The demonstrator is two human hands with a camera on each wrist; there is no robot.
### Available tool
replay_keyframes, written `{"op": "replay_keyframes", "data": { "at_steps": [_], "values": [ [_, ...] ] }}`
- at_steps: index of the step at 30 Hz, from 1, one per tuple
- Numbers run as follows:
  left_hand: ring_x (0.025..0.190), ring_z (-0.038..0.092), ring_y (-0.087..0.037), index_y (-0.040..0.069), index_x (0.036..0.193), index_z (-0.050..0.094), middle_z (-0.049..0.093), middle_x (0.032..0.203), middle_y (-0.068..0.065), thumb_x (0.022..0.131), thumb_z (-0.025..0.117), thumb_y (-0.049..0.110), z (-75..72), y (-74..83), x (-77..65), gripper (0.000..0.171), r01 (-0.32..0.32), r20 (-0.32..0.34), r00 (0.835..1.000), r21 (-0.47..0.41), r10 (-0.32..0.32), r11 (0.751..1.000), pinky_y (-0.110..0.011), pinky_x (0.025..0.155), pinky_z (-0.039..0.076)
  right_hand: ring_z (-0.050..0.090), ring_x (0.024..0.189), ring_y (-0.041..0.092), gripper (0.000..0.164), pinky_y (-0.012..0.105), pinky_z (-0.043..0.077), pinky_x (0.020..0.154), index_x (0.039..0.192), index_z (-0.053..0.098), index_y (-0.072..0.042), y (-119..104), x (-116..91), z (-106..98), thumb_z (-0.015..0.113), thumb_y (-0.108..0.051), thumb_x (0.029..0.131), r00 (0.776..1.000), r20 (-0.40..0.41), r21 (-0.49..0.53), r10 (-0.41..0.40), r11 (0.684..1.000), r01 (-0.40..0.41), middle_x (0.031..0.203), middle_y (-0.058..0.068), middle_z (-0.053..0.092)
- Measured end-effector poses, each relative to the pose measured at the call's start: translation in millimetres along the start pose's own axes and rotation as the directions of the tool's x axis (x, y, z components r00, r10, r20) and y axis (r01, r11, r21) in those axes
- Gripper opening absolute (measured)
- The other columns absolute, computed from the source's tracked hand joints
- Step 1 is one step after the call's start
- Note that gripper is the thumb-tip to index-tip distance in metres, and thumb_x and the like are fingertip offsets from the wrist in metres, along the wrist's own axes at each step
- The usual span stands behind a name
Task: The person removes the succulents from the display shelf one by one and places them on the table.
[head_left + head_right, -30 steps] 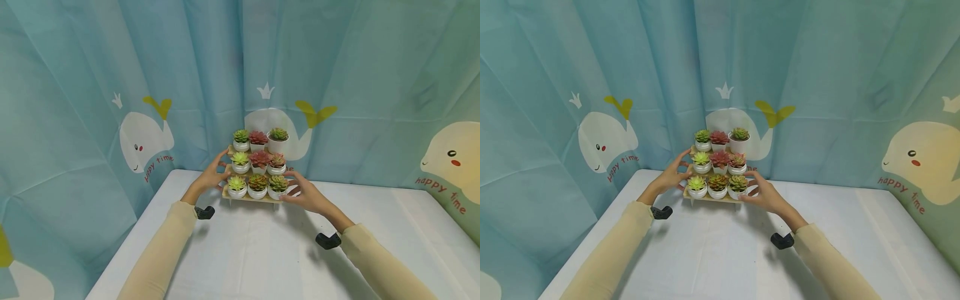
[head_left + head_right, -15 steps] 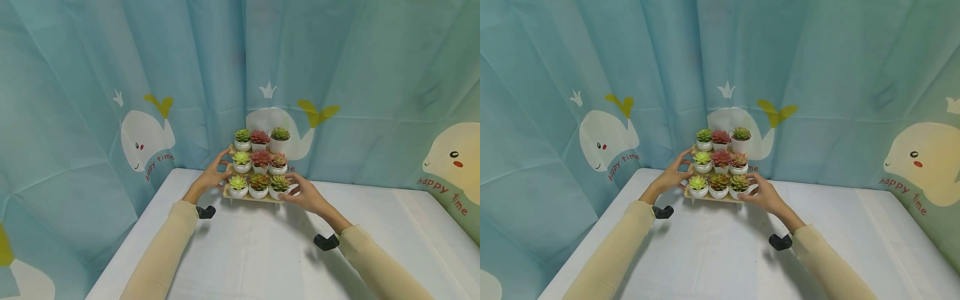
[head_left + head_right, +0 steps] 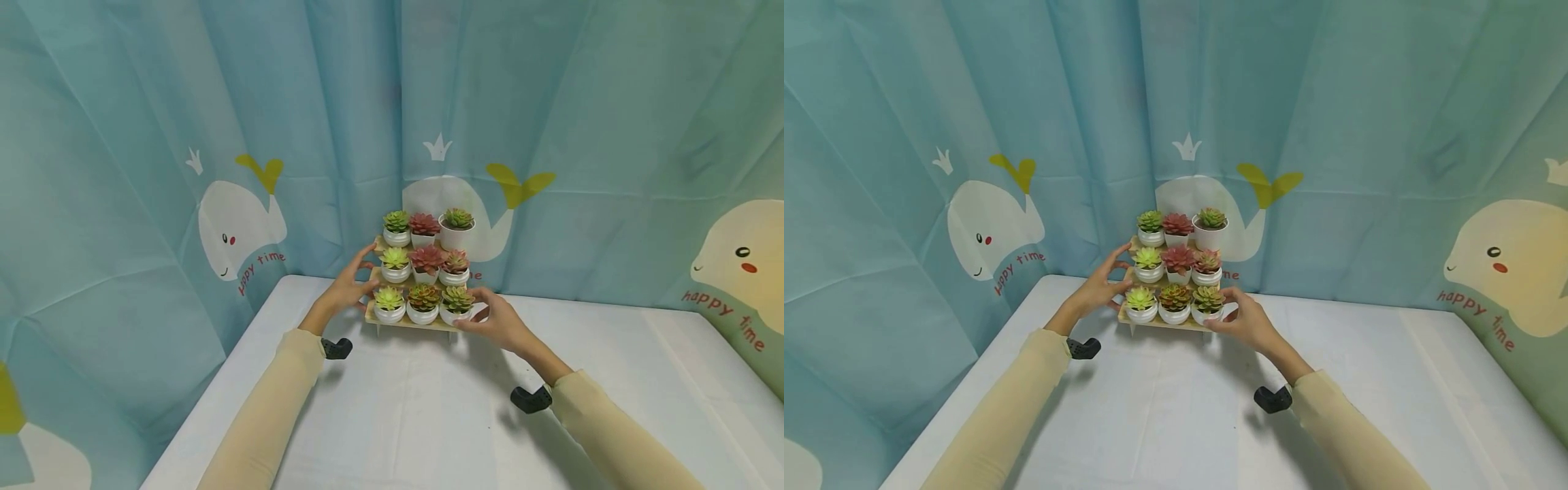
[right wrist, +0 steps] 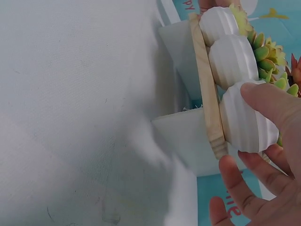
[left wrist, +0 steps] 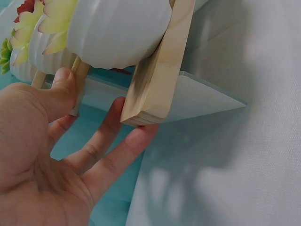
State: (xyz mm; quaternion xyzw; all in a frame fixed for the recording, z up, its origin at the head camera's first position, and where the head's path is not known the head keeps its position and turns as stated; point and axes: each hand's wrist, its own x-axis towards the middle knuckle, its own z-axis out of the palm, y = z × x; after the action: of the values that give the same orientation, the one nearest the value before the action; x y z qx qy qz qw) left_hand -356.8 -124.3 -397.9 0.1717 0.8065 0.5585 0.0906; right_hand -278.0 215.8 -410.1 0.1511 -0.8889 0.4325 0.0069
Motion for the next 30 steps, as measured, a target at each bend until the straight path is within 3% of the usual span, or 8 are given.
{"op": "replay_keyframes", "data": {
  "at_steps": [15,30],
  "values": [
    [0.099,0.066,-0.045,0.043,0.164,0.015,0.033,0.158,-0.016,0.107,0.057,0.01,0.5,-1.4,0.7,0.079,-0.012,-0.007,1.0,0.009,0.012,1.0,-0.065,0.073,0.057,0.068,0.092,0.025,0.066,0.034,0.055,0.067,0.139,0.054,-0.001,2,0,1,0.085,-0.028,0.088,0.999,-0.02,-0.012,-0.037,0.999,0.036,0.13,0.019,0.062],
    [0.094,0.066,-0.037,0.045,0.163,0.015,0.032,0.159,-0.015,0.106,0.058,0.012,0.9,0.1,-0.6,0.079,0.004,-0.017,1.0,0.007,-0.004,1.0,-0.063,0.074,0.058,0.069,0.09,0.022,0.07,0.036,0.055,0.07,0.142,0.054,-0.004,-2,-4,-13,0.085,-0.034,0.086,0.998,0.003,-0.069,-0.058,0.996,0.058,0.111,0.011,0.068]
  ]
}}
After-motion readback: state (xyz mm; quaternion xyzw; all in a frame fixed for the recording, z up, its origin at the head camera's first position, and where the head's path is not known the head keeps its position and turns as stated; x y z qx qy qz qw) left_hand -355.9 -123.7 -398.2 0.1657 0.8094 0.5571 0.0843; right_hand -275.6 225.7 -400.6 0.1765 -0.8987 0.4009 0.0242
